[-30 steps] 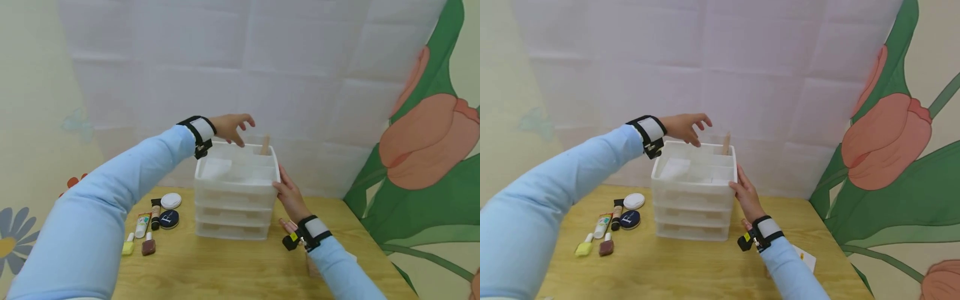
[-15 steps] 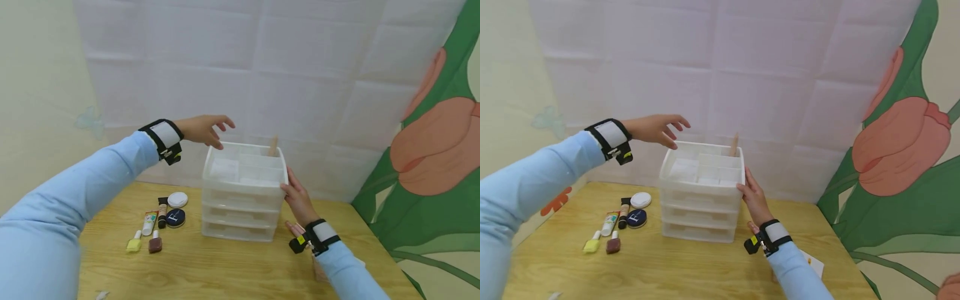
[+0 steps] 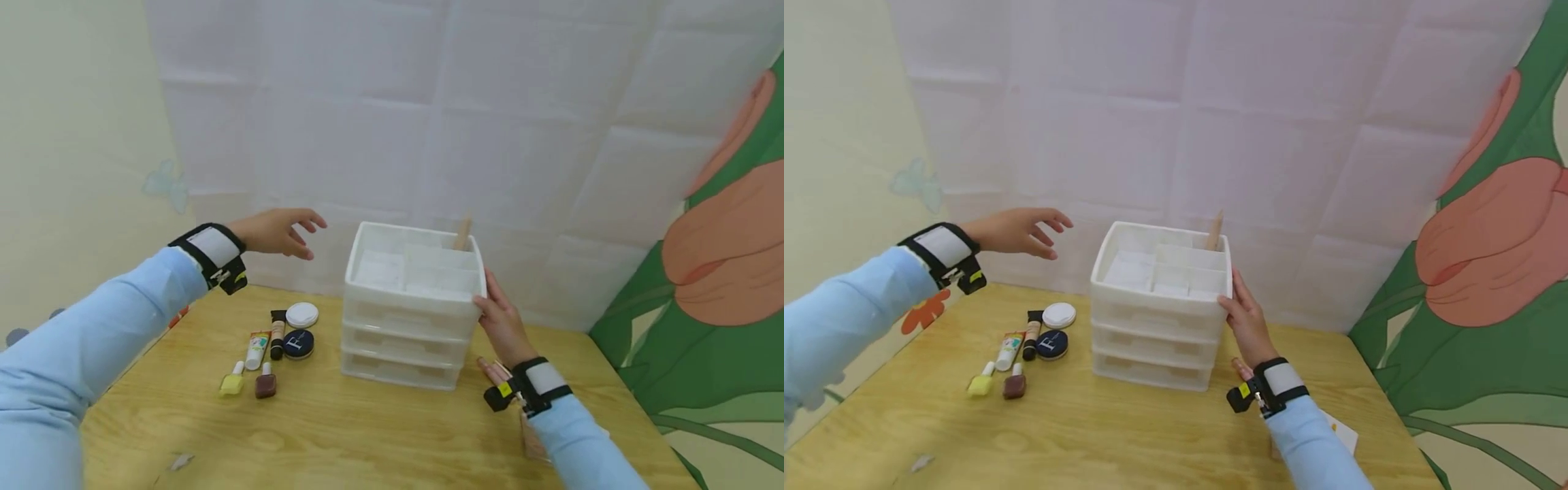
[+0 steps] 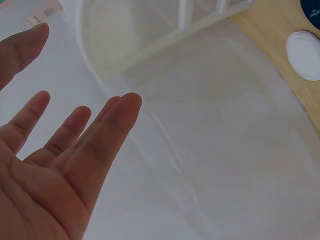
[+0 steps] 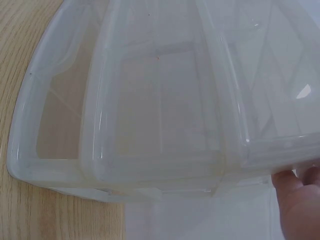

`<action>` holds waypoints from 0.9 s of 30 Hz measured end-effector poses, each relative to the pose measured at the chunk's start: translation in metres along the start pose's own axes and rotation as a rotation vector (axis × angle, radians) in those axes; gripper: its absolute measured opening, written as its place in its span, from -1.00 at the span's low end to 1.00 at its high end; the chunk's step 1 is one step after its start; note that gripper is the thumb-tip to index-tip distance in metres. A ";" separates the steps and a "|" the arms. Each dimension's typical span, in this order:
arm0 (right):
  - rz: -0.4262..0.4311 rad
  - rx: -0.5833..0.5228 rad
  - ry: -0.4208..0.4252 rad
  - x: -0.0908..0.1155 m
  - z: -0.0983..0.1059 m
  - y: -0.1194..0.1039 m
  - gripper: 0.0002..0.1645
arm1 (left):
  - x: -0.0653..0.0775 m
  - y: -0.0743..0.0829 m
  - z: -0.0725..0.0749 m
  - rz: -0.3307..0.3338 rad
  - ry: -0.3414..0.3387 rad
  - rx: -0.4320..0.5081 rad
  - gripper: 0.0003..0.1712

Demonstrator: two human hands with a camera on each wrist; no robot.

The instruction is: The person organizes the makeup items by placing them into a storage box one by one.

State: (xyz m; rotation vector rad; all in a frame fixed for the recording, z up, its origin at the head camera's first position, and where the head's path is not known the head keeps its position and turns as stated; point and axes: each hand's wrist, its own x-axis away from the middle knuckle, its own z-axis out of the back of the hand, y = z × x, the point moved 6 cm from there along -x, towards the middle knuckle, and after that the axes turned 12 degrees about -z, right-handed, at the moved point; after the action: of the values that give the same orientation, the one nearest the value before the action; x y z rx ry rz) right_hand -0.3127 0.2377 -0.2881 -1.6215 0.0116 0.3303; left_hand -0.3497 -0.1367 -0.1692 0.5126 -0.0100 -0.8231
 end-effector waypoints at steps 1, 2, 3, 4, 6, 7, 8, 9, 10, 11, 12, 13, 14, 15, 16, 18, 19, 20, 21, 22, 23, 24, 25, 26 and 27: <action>-0.002 0.002 0.001 0.001 0.001 -0.001 -0.27 | 0.004 -0.007 -0.004 0.015 -0.001 0.009 -0.33; -0.004 0.004 0.003 0.002 0.002 -0.001 -0.27 | 0.007 -0.014 -0.008 0.028 -0.003 0.019 -0.34; -0.008 0.006 0.006 0.003 0.003 -0.001 -0.28 | 0.010 -0.021 -0.013 0.043 -0.005 0.029 -0.34; -0.009 0.008 0.006 0.004 0.004 -0.002 -0.27 | 0.013 -0.028 -0.018 0.059 -0.006 0.036 -0.35; -0.015 0.014 0.008 0.007 0.005 -0.002 -0.27 | 0.018 -0.042 -0.028 0.092 -0.006 0.048 -0.36; -0.017 0.014 0.010 0.007 0.006 -0.002 -0.28 | 0.021 -0.049 -0.034 0.109 -0.007 0.046 -0.37; -0.020 0.010 0.012 0.008 0.007 -0.002 -0.28 | 0.023 -0.056 -0.038 0.123 -0.010 0.044 -0.38; -0.020 0.009 0.013 0.009 0.008 -0.001 -0.28 | 0.025 -0.060 -0.043 0.140 -0.012 0.040 -0.39; -0.022 0.011 0.015 0.009 0.009 -0.001 -0.28 | 0.027 -0.063 -0.047 0.157 -0.016 0.041 -0.40; -0.022 0.011 0.017 0.010 0.009 -0.001 -0.28 | 0.028 -0.067 -0.051 0.176 -0.021 0.040 -0.41; -0.020 0.010 0.017 0.010 0.010 -0.002 -0.28 | 0.030 -0.071 -0.056 0.193 -0.028 0.041 -0.42; -0.018 0.010 0.018 0.011 0.011 -0.002 -0.28 | 0.030 -0.074 -0.060 0.210 -0.036 0.050 -0.43; -0.016 0.012 0.019 0.012 0.011 -0.002 -0.28 | 0.030 -0.077 -0.065 0.228 -0.046 0.060 -0.43; -0.015 0.019 0.019 0.013 0.012 -0.003 -0.28 | 0.030 -0.081 -0.069 0.253 -0.058 0.070 -0.43; -0.013 0.023 0.018 0.014 0.013 -0.004 -0.28 | 0.030 -0.086 -0.074 0.279 -0.069 0.082 -0.43; -0.011 0.029 0.019 0.015 0.014 -0.004 -0.28 | 0.029 -0.095 -0.083 0.332 -0.090 0.107 -0.42; -0.012 0.033 0.018 0.016 0.014 -0.005 -0.28 | 0.028 -0.099 -0.088 0.359 -0.099 0.118 -0.42; -0.014 0.034 0.021 0.017 0.014 -0.005 -0.27 | 0.027 -0.104 -0.092 0.386 -0.102 0.126 -0.42; -0.015 0.034 0.022 0.018 0.015 -0.005 -0.27 | 0.026 -0.109 -0.096 0.413 -0.103 0.138 -0.42; -0.015 0.036 0.023 0.019 0.015 -0.006 -0.27 | 0.025 -0.114 -0.100 0.430 -0.103 0.148 -0.42; -0.015 0.039 0.025 0.020 0.015 -0.006 -0.27 | 0.025 -0.118 -0.104 0.444 -0.100 0.163 -0.42; -0.016 0.037 0.027 0.021 0.015 -0.006 -0.27 | 0.024 -0.123 -0.109 0.454 -0.097 0.177 -0.42; -0.014 0.035 0.028 0.022 0.015 -0.006 -0.27 | 0.023 -0.128 -0.113 0.463 -0.090 0.195 -0.41; -0.014 0.034 0.030 0.023 0.016 -0.007 -0.27 | 0.023 -0.132 -0.117 0.472 -0.083 0.212 -0.40; -0.012 0.036 0.029 0.024 0.015 -0.007 -0.27 | 0.023 -0.136 -0.120 0.481 -0.078 0.227 -0.39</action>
State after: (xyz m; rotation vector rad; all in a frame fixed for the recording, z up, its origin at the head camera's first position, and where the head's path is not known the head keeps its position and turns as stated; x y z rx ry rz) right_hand -0.2919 0.2578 -0.2870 -1.5896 0.0300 0.2954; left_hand -0.4045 -0.1776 -0.3390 0.6584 -0.2912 -0.3702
